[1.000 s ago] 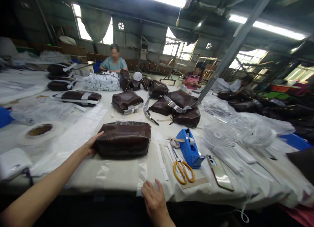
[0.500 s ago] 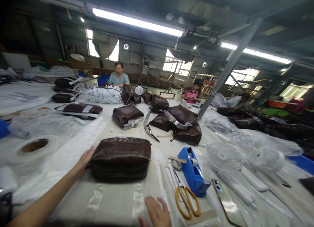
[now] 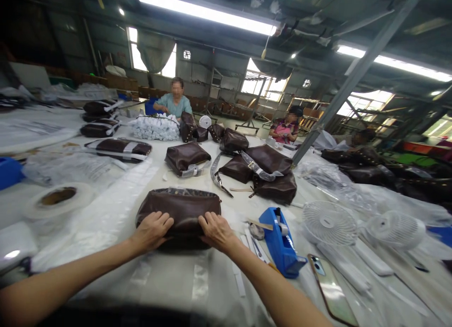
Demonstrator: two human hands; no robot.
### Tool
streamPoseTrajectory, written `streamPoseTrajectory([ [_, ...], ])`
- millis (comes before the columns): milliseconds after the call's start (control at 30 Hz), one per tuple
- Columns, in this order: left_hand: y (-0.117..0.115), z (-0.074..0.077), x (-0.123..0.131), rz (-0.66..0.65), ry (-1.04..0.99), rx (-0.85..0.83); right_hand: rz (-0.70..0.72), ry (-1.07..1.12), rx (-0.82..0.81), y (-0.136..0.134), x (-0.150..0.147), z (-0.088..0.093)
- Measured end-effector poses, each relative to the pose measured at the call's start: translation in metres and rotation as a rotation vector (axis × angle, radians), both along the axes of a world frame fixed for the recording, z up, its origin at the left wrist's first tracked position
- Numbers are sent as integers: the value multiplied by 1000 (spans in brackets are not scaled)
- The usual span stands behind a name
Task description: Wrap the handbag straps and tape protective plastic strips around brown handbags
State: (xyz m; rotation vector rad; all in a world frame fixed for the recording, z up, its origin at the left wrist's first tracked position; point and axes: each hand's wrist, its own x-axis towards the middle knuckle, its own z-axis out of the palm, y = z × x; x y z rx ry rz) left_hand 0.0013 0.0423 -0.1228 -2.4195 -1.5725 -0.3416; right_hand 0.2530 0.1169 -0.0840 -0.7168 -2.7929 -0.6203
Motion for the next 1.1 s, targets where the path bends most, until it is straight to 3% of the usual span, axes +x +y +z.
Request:
streamPoseTrajectory([
  [133, 12, -8, 0, -106, 29, -46, 86, -22, 7, 6, 6, -13],
  [233, 17, -21, -1, -134, 34, -67, 137, -7, -12, 14, 9, -27],
  [433, 13, -58, 3, -104, 19, -72, 189, 124, -37, 15, 10, -68],
  [533, 11, -63, 8, -77, 26, -46, 182, 216, -6, 12, 11, -77],
  [667, 13, -48, 8, -73, 76, 37, 197, 294, 68, 16, 11, -64],
  [767, 13, -32, -10, -54, 121, 56, 178, 330, -2, 23, 17, -52],
  [867, 10, -19, -42, 46, 156, -28, 131, 333, -151, 32, 29, -50],
  [967, 7, -5, -71, 119, 176, -161, 146, 264, -188, 40, 46, -51],
  [1100, 9, 10, -84, 21, 128, -268, 151, 149, -208, 48, 58, -48],
])
